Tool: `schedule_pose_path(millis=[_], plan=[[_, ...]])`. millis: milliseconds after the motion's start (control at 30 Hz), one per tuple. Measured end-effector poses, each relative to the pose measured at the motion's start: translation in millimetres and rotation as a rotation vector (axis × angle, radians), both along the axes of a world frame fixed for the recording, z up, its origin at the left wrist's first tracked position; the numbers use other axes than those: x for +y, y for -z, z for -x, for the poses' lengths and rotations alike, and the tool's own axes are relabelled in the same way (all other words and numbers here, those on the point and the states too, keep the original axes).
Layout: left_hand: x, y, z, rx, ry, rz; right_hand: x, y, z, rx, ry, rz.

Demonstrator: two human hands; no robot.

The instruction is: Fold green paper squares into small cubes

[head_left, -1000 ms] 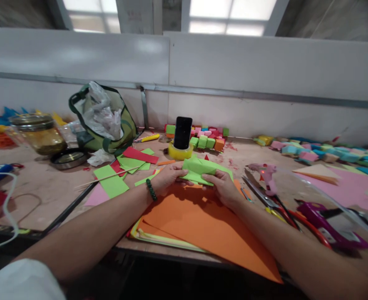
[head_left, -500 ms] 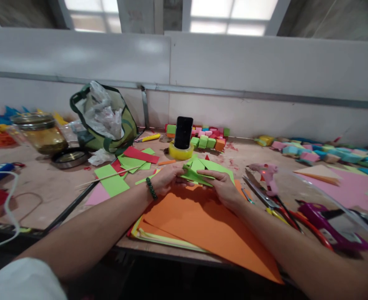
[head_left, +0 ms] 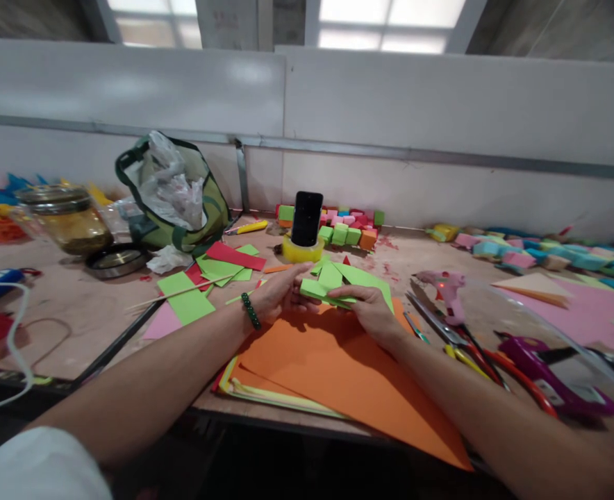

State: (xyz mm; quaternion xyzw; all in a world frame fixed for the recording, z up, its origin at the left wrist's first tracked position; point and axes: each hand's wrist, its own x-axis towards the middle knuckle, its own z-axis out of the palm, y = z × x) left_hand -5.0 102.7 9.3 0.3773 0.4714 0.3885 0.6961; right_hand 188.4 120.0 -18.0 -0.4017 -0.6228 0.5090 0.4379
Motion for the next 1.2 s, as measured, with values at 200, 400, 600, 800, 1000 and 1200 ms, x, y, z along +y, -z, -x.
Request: schedule_pose_path(millis=[200,400,600,800,1000,1200], plan=[[1,7.4,0,0.009,0.029,-0.083,-4,0.3,1,-0.056,-0.002,-0.015],[4,10.2,1,0.0,-0.003,-0.085,-5,4.8,0,-0.083,0.0,-0.025],[4,10.4,2,-0.016,0.001,-0.101,-5,-2.0,0,-0.085,-0.016,-0.008],[5,12.0,5,-0.026,0.131,-0.128,-8,-7.5,1,-0.087,-0.009,0.034],[4,10.1,6,-0.073,0.217,-0.158,-8,-6.6,1,-0.075,-0.038,0.023],[3,8.1,5,-0.023,0.174,-0.161,-10,-9.7,-1,-0.053,-0.074,0.038]])
